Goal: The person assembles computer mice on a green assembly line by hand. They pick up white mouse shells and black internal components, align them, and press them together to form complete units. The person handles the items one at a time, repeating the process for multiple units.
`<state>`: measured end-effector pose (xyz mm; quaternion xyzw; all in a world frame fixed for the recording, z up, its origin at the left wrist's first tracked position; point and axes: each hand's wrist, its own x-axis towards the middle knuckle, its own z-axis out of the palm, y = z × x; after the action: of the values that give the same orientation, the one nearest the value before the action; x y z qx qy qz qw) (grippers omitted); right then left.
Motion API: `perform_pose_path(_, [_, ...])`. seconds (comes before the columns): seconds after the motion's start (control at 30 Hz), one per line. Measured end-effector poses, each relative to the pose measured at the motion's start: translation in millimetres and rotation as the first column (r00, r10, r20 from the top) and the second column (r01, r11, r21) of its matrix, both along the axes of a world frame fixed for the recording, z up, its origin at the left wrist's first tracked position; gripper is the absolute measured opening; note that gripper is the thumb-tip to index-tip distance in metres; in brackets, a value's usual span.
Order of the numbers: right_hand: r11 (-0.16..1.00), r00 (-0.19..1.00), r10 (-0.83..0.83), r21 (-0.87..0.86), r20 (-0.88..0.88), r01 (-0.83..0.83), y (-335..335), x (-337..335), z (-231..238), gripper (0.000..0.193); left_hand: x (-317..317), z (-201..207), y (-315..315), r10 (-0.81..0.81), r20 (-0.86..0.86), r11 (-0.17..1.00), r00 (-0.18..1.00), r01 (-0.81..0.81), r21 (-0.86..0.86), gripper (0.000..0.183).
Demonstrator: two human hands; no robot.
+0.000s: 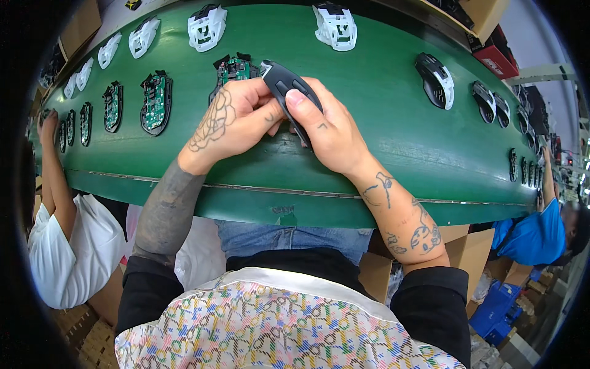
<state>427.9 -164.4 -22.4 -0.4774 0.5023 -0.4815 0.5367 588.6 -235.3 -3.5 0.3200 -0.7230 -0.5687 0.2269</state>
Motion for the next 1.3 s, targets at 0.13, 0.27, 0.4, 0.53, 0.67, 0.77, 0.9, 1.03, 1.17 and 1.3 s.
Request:
perform_pose_path(0.13, [0.999, 0.999, 0.027, 0.043, 0.046, -0.029, -2, -5, 0, 0.044, -3, -6, -3, 0.012, -0.061, 0.993, 0.998, -0.004, 0.120, 0.023])
perform_pose_path(0.27, [0.996, 0.994, 0.020, 0.089, 0.105, -0.029, -7, -4, 1, 0.043, -2, -2, -2, 0.016, -0.091, 0.975, 0.996, 0.005, 0.222, 0.021])
perform_pose_path(0.4, [0.971, 0.853, -0.232, 0.170, 0.467, 0.170, -25, -47, 2, 0.054, 16, -3, -11, 0.234, -0.137, 0.960, 0.962, -0.206, 0.192, 0.023])
perform_pose_path(0.53, [0.989, 0.881, -0.147, 0.093, 0.450, 0.117, -21, -50, 3, 0.061, 4, 18, -7, -0.030, -0.097, 0.987, 0.995, 0.044, 0.152, 0.027])
perform_pose_path(0.67, [1.000, 0.774, 0.029, -0.019, 0.633, -0.022, -27, -46, 4, 0.065, 5, -1, -3, -0.006, -0.263, 0.976, 0.965, 0.062, 0.206, 0.024])
perform_pose_path(0.77, [0.996, 0.670, 0.067, -0.007, 0.740, -0.091, -23, -51, 8, 0.068, 5, -7, -7, -0.008, -0.382, 0.975, 0.924, 0.091, 0.201, 0.020])
perform_pose_path(0.9, [0.992, 0.628, 0.106, -0.036, 0.771, -0.123, -21, -51, 11, 0.070, 9, -9, -5, -0.010, -0.420, 0.970, 0.907, 0.111, 0.216, 0.018])
perform_pose_path(1.03, [0.992, 0.614, 0.092, -0.018, 0.784, -0.126, -19, -45, 15, 0.070, 6, -11, -4, -0.049, -0.444, 0.989, 0.895, 0.105, 0.104, 0.018])
perform_pose_path(1.17, [0.995, 0.662, 0.034, 0.038, 0.749, -0.094, -18, -39, 14, 0.072, 6, -17, -7, -0.086, -0.458, 0.996, 0.885, 0.093, -0.006, 0.016])
perform_pose_path(1.3, [0.991, 0.643, 0.055, 0.036, 0.764, -0.127, -19, -33, 15, 0.072, 9, -17, -8, -0.081, -0.454, 0.997, 0.887, 0.076, -0.031, 0.015])
